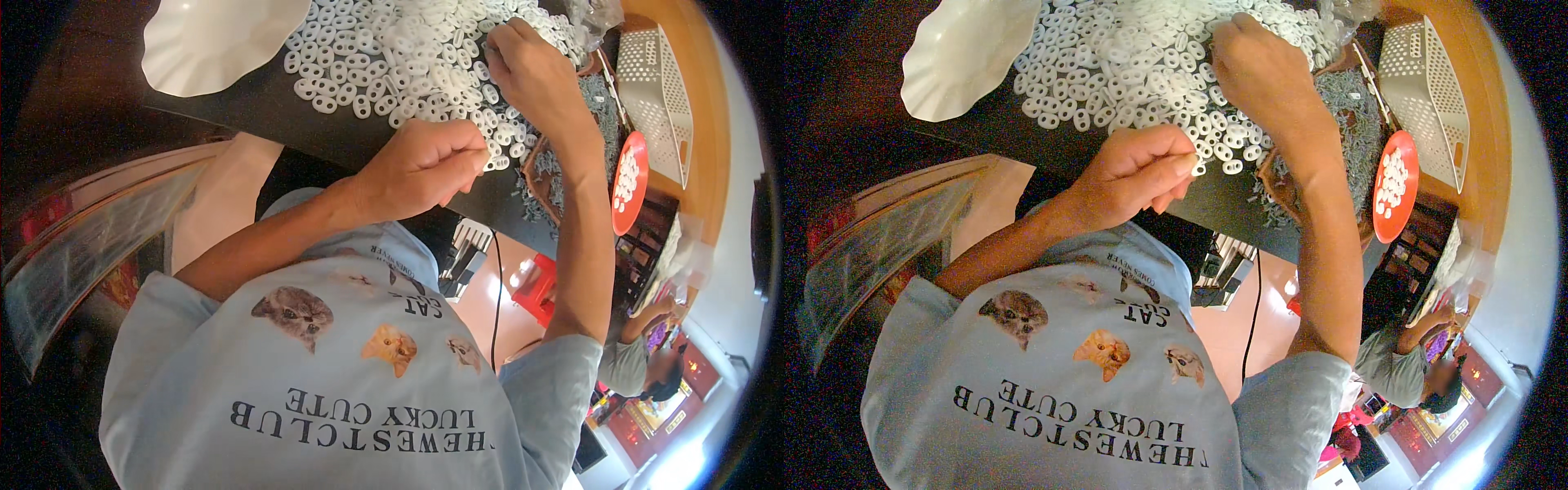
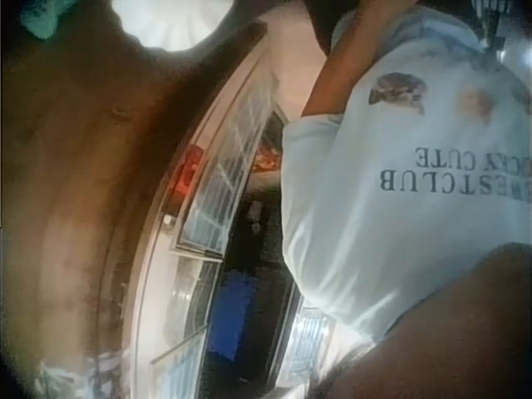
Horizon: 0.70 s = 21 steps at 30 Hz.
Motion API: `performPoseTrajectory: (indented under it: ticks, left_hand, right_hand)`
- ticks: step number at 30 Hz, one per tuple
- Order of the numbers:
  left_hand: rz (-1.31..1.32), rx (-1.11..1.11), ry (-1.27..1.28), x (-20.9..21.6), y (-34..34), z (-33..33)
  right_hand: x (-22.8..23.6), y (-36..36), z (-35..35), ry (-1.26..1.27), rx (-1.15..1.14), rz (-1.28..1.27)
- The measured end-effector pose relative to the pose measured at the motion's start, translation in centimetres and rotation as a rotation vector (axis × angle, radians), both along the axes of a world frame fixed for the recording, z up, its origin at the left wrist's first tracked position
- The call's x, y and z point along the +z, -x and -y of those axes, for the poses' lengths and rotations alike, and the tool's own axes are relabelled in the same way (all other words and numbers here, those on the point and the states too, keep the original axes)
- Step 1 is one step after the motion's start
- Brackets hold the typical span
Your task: Manually attaching small metal hooks onto white plastic rings at a workstation.
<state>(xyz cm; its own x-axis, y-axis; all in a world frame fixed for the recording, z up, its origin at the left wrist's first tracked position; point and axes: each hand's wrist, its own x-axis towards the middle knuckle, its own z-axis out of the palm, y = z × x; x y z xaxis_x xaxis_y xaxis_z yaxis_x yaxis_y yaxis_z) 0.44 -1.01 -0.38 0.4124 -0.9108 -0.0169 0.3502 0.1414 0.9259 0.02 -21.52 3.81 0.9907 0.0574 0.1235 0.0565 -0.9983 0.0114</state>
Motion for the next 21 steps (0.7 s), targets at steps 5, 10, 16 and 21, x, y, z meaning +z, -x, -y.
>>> performPoseTrajectory:
  ticks: [5,10,16,21]
  left_hand:
    - [0.003,-0.005,-0.001,0.0,0.0,-0.1]
    - [0.007,0.003,-0.012,-0.1,0.2,0.0]
    - [-0.020,-0.026,-0.048,0.6,-0.3,-0.6]
    - [-0.097,-0.012,-0.009,0.9,-0.3,-0.3]
  right_hand:
    - [-0.4,-0.1,0.0,-0.012,-0.013,0.006]
    - [-0.9,0.2,0.2,-0.058,-0.048,0.032]
    - [2.1,2.6,-1.3,-0.517,-0.146,-0.006]
    - [2.4,6.7,-3.0,-0.995,-0.345,-0.159]
